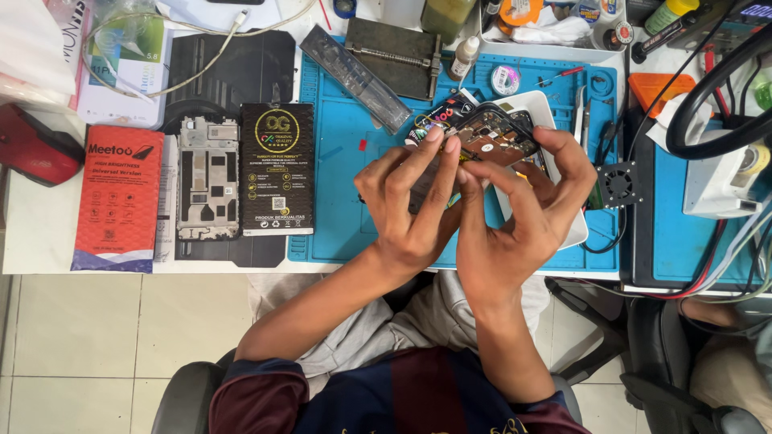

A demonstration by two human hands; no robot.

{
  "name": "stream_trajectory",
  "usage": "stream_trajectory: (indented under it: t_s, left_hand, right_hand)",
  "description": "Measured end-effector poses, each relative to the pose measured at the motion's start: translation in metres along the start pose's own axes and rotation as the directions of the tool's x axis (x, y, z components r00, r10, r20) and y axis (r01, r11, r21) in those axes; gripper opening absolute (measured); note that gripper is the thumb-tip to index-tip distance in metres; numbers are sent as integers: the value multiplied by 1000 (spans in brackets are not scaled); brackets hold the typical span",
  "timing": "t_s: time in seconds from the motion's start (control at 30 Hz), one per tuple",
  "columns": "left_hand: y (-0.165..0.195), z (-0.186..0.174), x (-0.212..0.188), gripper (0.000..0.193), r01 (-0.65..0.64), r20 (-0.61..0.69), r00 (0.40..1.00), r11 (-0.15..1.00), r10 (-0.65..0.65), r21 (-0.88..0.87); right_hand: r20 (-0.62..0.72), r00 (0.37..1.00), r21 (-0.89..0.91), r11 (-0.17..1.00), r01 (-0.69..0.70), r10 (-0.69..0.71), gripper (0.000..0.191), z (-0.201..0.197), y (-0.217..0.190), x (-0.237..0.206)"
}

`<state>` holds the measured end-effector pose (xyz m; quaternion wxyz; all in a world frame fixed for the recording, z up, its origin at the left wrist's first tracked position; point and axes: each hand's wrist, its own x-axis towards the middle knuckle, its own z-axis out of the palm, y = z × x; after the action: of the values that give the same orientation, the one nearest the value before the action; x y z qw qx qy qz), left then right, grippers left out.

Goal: The person holds a replacement phone screen and powers it on, watching the ColorOS boot and home screen to verify it works. They then handle the disassembled phone chassis and peel the protective film off the new screen using a small card, preparing the screen for installation.

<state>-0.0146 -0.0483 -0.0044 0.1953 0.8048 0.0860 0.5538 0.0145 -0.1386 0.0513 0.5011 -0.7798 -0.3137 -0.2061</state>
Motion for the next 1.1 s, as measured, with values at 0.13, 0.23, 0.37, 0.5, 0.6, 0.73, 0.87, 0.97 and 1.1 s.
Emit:
stream_trajectory:
  t_s: [0.13, 0.23, 0.37, 0.5, 0.6, 0.73, 0.87, 0.97, 1.1]
  left_hand:
    - [0, -5, 3, 58, 51, 41, 998, 993, -47, -105]
    - [0, -10, 6, 69, 125, 82, 991, 971, -110, -205]
    - [-2, -10, 6, 72, 350, 171, 936, 842, -306, -410]
    - [-6, -2, 0, 58, 545, 289, 833, 610, -472, -575]
    - [-9, 6, -7, 50, 632, 406, 727, 307, -554, -712]
    - [-11, 7, -17, 48, 715, 583, 529, -46, -616, -698]
    - [-14, 10, -21, 51, 648, 669, 437, -305, -601, -697]
    - [-16, 10, -21, 56, 618, 697, 415, -381, -585, -688]
    - [-16, 6, -21, 55, 660, 680, 462, -291, -570, -692]
  right_hand:
    - [-48, 999, 51, 999, 4, -1, 16, -3, -1, -1]
    - [-111, 994, 82, 996, 22, -13, 20, -9, 4, -7]
    - [-126, 983, 333, 939, -82, 131, 23, -14, 22, -19]
    - [147, 953, 533, 790, -303, 266, 39, -11, 41, -27]
    - [357, 906, 539, 742, -399, 228, 64, -8, 48, -27]
    - [504, 840, 456, 764, -456, 201, 100, -4, 45, -22]
    - [503, 811, 311, 813, -493, 299, 106, -2, 39, -17]
    - [488, 789, 258, 802, -539, 373, 104, -2, 38, -14]
    - [514, 779, 314, 766, -561, 360, 99, 1, 39, -15]
